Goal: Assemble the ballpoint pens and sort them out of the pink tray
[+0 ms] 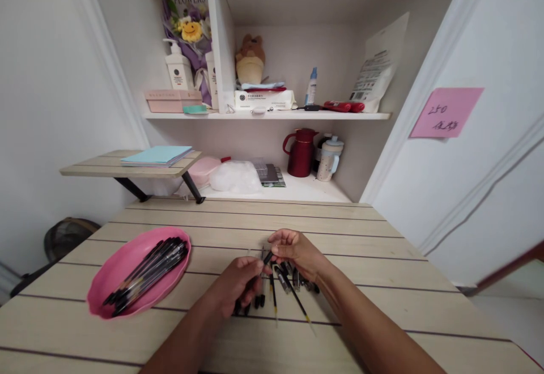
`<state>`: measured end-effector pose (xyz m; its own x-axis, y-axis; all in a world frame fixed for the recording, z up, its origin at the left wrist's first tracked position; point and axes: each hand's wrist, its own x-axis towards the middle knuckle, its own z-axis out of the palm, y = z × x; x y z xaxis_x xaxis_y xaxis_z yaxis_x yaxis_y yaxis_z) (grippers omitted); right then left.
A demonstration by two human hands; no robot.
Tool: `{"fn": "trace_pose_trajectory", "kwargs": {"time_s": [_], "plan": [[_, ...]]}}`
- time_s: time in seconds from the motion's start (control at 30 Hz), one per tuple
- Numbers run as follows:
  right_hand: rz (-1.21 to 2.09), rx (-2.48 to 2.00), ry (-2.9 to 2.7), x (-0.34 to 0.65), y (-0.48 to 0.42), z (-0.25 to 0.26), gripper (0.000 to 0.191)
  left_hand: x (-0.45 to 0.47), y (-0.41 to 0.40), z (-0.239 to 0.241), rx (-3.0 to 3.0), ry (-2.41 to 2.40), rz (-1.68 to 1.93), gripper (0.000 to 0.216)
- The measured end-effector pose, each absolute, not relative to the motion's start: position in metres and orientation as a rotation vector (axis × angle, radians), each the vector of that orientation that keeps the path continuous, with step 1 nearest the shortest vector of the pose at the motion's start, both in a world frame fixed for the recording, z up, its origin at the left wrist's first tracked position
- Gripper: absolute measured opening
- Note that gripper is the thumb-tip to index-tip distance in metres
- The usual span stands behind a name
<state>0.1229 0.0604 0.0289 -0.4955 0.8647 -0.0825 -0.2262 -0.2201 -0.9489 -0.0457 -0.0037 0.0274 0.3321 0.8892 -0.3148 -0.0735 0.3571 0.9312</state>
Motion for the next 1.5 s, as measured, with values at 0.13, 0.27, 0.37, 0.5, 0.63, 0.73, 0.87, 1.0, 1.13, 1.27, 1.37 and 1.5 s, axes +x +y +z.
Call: {"fn": "trace_pose_trajectory", "kwargs": {"time_s": [0.13, 0.27, 0.37, 0.5, 0.63, 0.73, 0.87, 1.0, 1.13, 1.27, 1.37, 1.5], "plan": [[1.867, -0.950, -1.234, 0.121, 0.061, 0.023, 0.032, -0.040, -0.003, 0.022, 1.084, 1.203, 0.880, 0.043], [1.728, -1.034, -1.246, 0.119, 0.063, 0.017, 0.030, -0.040, -0.002, 0.018, 1.135, 1.282, 0.854, 0.040], [1.719, -1.026, -1.205, 0.121, 0.065, 0.016, 0.031, -0.039, -0.003, 0.017, 1.154, 1.287, 0.813, 0.040], [1.789, -1.034, -1.247, 0.119, 0.062, 0.017, 0.030, -0.034, -0.004, 0.018, 1.153, 1.311, 0.815, 0.038], [1.743, -0.978, -1.295, 0.117, 0.060, 0.021, 0.026, -0.040, -0.005, 0.022, 1.073, 1.192, 0.803, 0.038], [1.700, -0.849, -1.266, 0.127, 0.066, 0.028, 0.023, -0.051, -0.004, 0.026, 0.939, 0.986, 0.707, 0.039], [1.649, -0.824, -1.248, 0.148, 0.077, 0.034, 0.022, -0.058, -0.004, 0.026, 0.943, 0.934, 0.643, 0.039], [1.600, -0.953, -1.299, 0.152, 0.082, 0.028, 0.017, -0.053, -0.004, 0.023, 1.074, 1.091, 0.651, 0.037], [1.542, -1.042, -1.122, 0.153, 0.089, 0.024, 0.015, -0.051, -0.004, 0.021, 1.167, 1.217, 0.630, 0.033], [1.384, -1.200, -1.174, 0.158, 0.094, 0.021, 0.010, -0.053, -0.003, 0.020, 1.220, 1.297, 0.654, 0.029], [1.162, -1.396, -1.647, 0.157, 0.092, 0.015, 0.004, -0.053, -0.001, 0.017, 1.222, 1.348, 0.710, 0.027], [0.732, -1.433, -2.199, 0.151, 0.085, 0.015, 0.007, -0.052, 0.000, 0.018, 1.231, 1.378, 0.737, 0.027]]}}
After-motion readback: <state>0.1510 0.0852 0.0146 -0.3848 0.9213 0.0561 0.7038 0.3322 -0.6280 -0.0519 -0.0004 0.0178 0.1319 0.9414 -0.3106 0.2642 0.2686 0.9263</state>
